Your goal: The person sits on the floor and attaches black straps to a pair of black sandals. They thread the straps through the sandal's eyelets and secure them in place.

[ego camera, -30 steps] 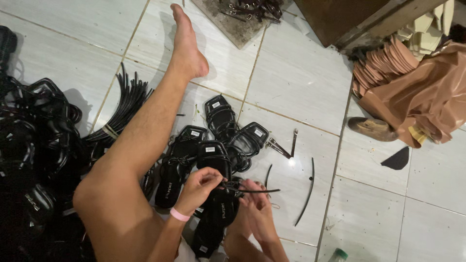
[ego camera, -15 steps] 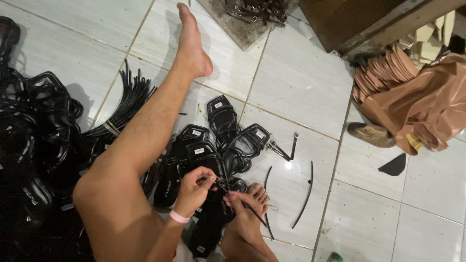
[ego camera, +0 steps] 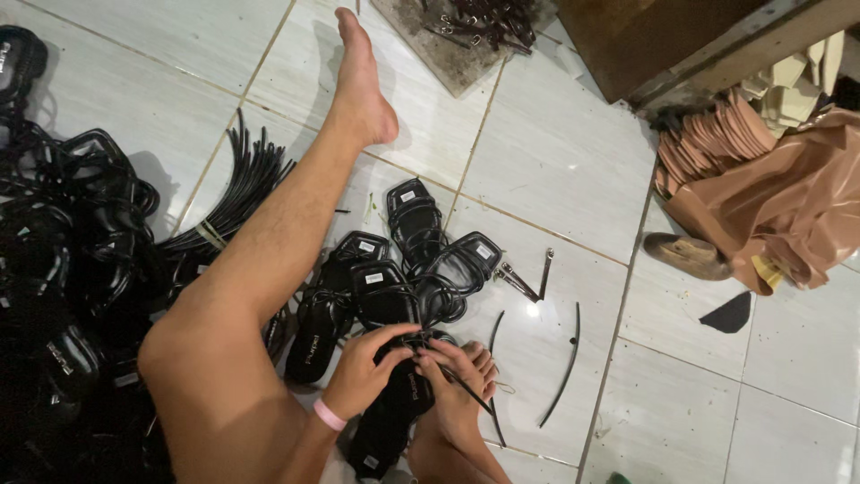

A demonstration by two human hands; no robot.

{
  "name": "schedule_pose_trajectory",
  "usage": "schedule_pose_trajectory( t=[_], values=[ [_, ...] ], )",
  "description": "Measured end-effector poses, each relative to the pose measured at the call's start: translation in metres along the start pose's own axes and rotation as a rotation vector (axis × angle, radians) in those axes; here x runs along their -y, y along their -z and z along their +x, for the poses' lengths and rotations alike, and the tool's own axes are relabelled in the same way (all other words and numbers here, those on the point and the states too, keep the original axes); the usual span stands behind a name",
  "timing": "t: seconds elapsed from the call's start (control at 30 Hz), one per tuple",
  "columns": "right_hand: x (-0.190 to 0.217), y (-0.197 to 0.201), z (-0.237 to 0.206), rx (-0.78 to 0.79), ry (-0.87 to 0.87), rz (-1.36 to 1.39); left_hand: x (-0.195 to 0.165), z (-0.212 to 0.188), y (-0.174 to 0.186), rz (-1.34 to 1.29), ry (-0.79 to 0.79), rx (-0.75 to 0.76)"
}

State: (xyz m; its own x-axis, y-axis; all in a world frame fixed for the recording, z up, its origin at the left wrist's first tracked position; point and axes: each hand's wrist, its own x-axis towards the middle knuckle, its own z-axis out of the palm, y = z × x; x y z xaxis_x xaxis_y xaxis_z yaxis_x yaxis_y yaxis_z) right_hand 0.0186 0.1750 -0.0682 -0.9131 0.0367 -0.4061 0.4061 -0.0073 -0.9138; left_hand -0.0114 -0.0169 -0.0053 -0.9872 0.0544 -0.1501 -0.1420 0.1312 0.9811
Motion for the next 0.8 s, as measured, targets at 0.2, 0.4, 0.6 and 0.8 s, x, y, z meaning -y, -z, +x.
schedule_pose_trajectory(
  t=[0.2,0.4,0.6,0.8],
  values=[
    [0.007,-0.001,0.011,0.025,0.098,-0.013,0.011,0.0,-0.006,-0.022,-0.009,-0.088],
    [0.021,-0.013,0.018,0.029,0.523,-0.549,0.013,-0.002,-0.007,0.037,-0.027,-0.192],
    [0.034,-0.017,0.019,0.073,0.377,-0.421,0.012,-0.003,-0.012,0.018,0.004,-0.25],
    [0.047,-0.018,0.005,0.01,0.176,-0.581,0.01,-0.005,-0.012,-0.018,0.021,-0.299]
  ],
)
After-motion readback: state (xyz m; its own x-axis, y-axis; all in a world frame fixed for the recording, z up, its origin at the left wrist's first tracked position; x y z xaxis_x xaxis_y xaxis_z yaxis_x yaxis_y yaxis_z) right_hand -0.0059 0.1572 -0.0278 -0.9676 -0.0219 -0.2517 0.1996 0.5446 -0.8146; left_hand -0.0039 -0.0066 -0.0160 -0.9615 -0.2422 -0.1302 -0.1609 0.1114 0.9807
